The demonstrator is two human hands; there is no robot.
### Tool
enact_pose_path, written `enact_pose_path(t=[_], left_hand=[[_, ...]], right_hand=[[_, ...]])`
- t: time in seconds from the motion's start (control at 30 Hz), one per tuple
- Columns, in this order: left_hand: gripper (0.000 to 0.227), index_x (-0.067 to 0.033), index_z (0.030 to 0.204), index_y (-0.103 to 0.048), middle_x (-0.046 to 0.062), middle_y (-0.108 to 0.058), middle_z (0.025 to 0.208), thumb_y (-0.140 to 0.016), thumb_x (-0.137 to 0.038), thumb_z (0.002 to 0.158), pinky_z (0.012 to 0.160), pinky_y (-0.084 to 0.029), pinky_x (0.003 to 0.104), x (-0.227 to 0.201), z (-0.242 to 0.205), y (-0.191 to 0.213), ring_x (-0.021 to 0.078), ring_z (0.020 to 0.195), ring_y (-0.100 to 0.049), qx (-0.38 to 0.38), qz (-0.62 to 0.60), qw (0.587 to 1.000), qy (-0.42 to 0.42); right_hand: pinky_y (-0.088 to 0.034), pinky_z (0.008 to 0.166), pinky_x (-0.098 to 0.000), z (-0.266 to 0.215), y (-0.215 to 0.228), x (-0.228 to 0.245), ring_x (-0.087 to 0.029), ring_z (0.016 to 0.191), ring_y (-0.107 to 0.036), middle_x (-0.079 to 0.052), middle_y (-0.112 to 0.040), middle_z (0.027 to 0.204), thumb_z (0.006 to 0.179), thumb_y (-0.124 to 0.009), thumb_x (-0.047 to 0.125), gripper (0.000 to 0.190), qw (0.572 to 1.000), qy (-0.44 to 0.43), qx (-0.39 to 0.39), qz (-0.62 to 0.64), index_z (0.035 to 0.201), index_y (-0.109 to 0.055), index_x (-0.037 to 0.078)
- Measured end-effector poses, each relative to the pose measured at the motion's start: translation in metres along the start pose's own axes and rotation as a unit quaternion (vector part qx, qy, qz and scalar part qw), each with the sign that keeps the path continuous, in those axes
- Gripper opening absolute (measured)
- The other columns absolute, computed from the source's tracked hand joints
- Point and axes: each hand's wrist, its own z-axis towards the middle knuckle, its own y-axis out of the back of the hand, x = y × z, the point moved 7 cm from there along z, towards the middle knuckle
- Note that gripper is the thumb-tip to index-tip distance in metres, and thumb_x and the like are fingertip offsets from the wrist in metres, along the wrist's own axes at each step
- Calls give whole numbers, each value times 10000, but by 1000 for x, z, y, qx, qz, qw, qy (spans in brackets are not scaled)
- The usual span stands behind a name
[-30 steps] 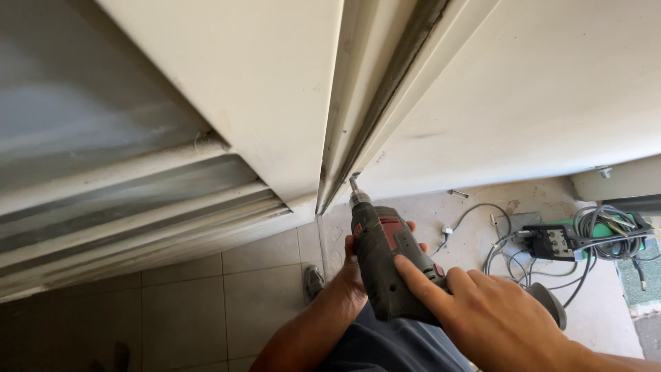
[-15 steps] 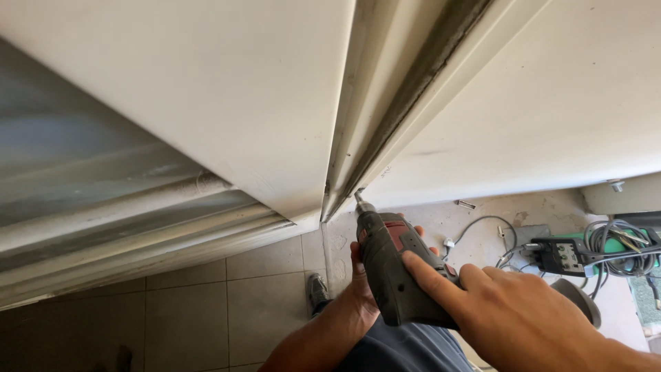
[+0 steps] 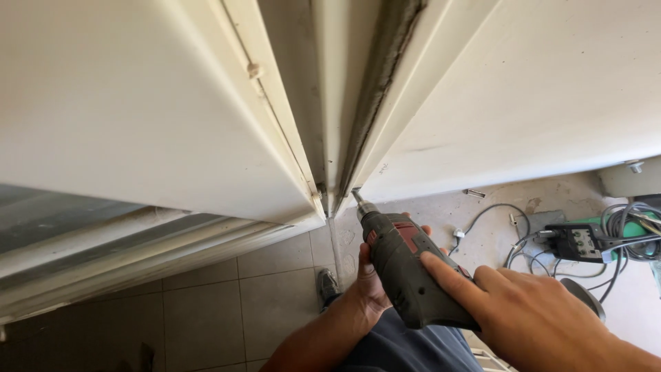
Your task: Installing a metal security gate by drilling holes into the wall and adjusting the gate.
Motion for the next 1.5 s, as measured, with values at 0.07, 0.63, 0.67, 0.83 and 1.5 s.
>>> enact_pose_path(t=[0.07,0.63,0.67,0.83,1.5], left_hand=[[950,-247,1553,-479,118,-539,1551,-773,-686,764,1192,-403,588,5,2,6,359,1370,-554,-15,-6,1000,1],[602,-93,1318,-590,192,-692,1288,-805,-454,887,947,-613,473,4,11,20,323,1203,-672,-136,168,975,40],[601,-79,1332,-588,179,-668,1337,-810,-439,905,1008,-577,496,2,11,8,342,1212,-666,-88,178,980,14],[674,-154,1370,-562,112,-626,1396,-852,-457,842,1096,-510,505,2,-3,26,347,1257,-634,-55,103,993,27],[1030,-164,1587,-402,128,-499,1550,-872,-501,735,1146,-497,565,-14,-15,35,368,1437,-519,79,-157,984,19]], right_hand=[[-556,722,-479,3,-12,-11,-282,856,-675,39,-562,980,956,-522,341,1007,1000,-14,-10,15,1671,170,497],[-603,802,-375,41,-128,-40,-299,950,-814,-81,-825,1040,766,-798,441,958,885,-134,-128,428,1559,-281,589],[-609,807,-374,46,-135,-33,-285,928,-822,-60,-830,1029,743,-802,415,956,879,-102,-168,435,1555,-311,536],[-597,777,-426,36,-111,-4,-265,979,-777,54,-742,1268,682,-802,386,973,877,35,-313,363,1547,-361,333],[-596,595,-589,3,-5,55,-408,732,-703,-119,-573,933,956,-452,262,893,994,53,-95,-7,1708,26,307]])
